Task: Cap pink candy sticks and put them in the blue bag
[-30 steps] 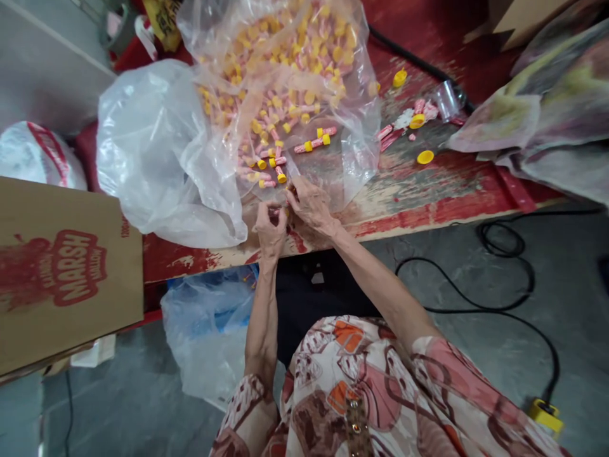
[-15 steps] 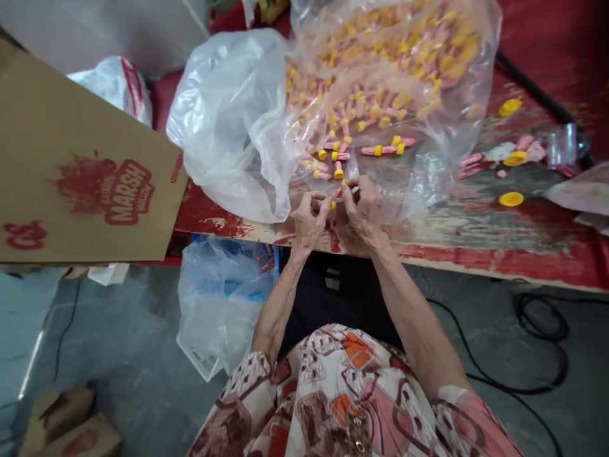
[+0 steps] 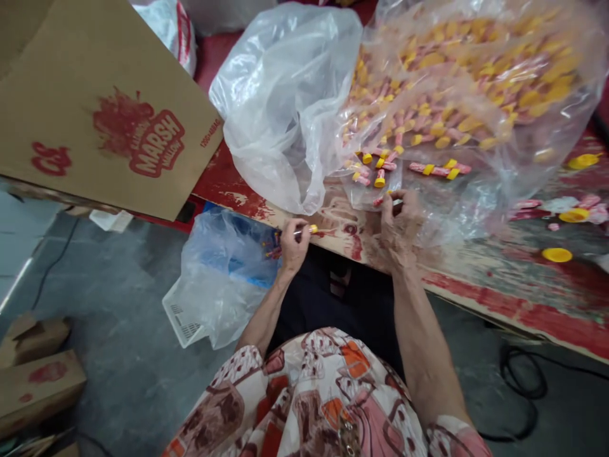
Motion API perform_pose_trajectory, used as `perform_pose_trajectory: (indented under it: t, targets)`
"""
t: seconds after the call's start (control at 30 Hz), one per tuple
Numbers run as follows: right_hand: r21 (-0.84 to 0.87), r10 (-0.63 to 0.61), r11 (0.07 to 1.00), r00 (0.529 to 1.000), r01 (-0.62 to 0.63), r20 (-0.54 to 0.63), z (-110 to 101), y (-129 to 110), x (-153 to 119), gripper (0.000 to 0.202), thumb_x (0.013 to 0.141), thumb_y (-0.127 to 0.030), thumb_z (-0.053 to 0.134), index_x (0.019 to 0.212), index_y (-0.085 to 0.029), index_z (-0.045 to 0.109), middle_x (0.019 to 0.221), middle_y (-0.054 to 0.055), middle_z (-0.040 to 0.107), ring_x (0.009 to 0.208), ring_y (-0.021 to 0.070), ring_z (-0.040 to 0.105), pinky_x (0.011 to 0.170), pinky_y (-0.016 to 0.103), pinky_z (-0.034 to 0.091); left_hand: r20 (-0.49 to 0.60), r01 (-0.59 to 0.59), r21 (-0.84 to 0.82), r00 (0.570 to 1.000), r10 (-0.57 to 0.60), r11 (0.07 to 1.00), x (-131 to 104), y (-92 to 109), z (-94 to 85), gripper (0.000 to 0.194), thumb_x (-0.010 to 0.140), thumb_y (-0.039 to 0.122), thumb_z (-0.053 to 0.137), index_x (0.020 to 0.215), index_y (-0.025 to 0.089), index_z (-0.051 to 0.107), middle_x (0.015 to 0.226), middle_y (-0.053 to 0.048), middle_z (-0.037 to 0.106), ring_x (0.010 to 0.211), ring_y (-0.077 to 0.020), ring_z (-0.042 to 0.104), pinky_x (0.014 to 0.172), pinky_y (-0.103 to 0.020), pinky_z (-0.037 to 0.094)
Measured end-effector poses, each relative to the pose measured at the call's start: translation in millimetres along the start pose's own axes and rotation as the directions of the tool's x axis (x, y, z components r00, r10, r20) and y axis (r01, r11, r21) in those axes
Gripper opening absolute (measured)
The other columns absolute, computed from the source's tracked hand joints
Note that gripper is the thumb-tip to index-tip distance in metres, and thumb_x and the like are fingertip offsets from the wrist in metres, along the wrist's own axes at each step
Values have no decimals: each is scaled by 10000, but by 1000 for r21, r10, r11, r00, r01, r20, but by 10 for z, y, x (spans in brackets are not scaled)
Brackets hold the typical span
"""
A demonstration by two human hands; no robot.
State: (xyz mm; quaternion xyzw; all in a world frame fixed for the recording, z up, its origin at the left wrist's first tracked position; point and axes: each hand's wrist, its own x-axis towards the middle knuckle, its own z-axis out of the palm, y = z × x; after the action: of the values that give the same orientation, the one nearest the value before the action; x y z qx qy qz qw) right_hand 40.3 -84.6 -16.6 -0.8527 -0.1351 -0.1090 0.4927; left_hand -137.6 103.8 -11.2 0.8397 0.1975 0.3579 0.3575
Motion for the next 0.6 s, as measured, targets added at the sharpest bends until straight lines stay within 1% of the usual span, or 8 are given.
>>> perform_pose_trajectory:
  t: [0.1, 0.2, 0.27, 0.33, 0.4, 0.43, 0.53, 0.6]
  targets:
    - [1, 4, 1000, 998, -4, 58, -20, -7, -5, 238, 1113, -424, 496, 984, -272, 627, 955, 113, 748, 774, 241, 656, 820, 420, 513, -151, 212, 26, 967, -205, 977, -107, -251, -349, 139, 1064, 351, 620, 1053, 219, 664, 1013, -44, 702, 920, -176, 696, 873, -284, 582]
    - [10, 43, 999, 998, -44, 50, -29, -5, -5, 242, 1117, -425, 493, 1037, -250, 639, 1028, 123, 751, 818, 234, 647, 862, 414, 518, -225, 378, 144, 913, -341, 915, -181, -455, -662, 126, 1041, 335, 603, 1046, 219, 652, 1029, -52, 685, 926, -189, 690, 897, -310, 592]
    - [30, 50, 998, 995, -52, 90, -18, 12, 0, 222, 1103, -404, 510, 1028, -240, 638, 1032, 109, 740, 862, 239, 652, 890, 415, 522, -255, 382, 276, 914, -316, 882, -200, -517, -812, 107, 1016, 309, 614, 1064, 224, 659, 1087, -83, 673, 1013, -223, 682, 963, -353, 593]
    - [51, 47, 997, 991, -54, 129, 3, 46, 7, 204, 1085, -401, 528, 1014, -242, 633, 1024, 96, 725, 914, 259, 665, 920, 432, 524, -273, 298, 343, 939, -210, 891, -178, -491, -855, 135, 1029, 313, 602, 1113, 226, 662, 1150, -117, 667, 1110, -257, 667, 1021, -394, 585]
    - [66, 46, 996, 988, -56, 147, 25, 89, 10, 197, 1076, -413, 535, 1025, -248, 631, 1029, 91, 715, 956, 276, 673, 943, 447, 524, -245, 162, 336, 966, -80, 928, -102, -372, -738, 174, 1084, 338, 550, 1153, 220, 658, 1188, -136, 677, 1167, -267, 664, 1053, -414, 583]
    - [71, 45, 996, 988, -57, 151, 34, 108, 11, 197, 1074, -418, 534, 1033, -251, 630, 1030, 89, 712, 965, 279, 674, 947, 451, 523, -205, 84, 319, 979, -17, 944, -40, -284, -610, 201, 1112, 348, 519, 1163, 215, 661, 1196, -140, 688, 1177, -264, 671, 1057, -413, 586]
    - [82, 45, 995, 988, -58, 145, 42, 136, 12, 218, 1078, -442, 524, 1044, -253, 626, 1015, 80, 712, 955, 272, 674, 939, 440, 521, -6, -161, 226, 986, 167, 961, 239, 34, 6, 284, 1173, 334, 436, 1233, 207, 683, 1222, -138, 736, 1189, -235, 706, 1073, -384, 594]
    - [92, 49, 994, 990, -61, 134, 32, 129, 15, 261, 1083, -481, 512, 1021, -253, 621, 973, 67, 716, 899, 256, 664, 907, 420, 522, 113, -318, 113, 945, 306, 941, 491, 244, 511, 335, 1192, 296, 386, 1342, 205, 671, 1299, -134, 756, 1254, -223, 712, 1138, -388, 579]
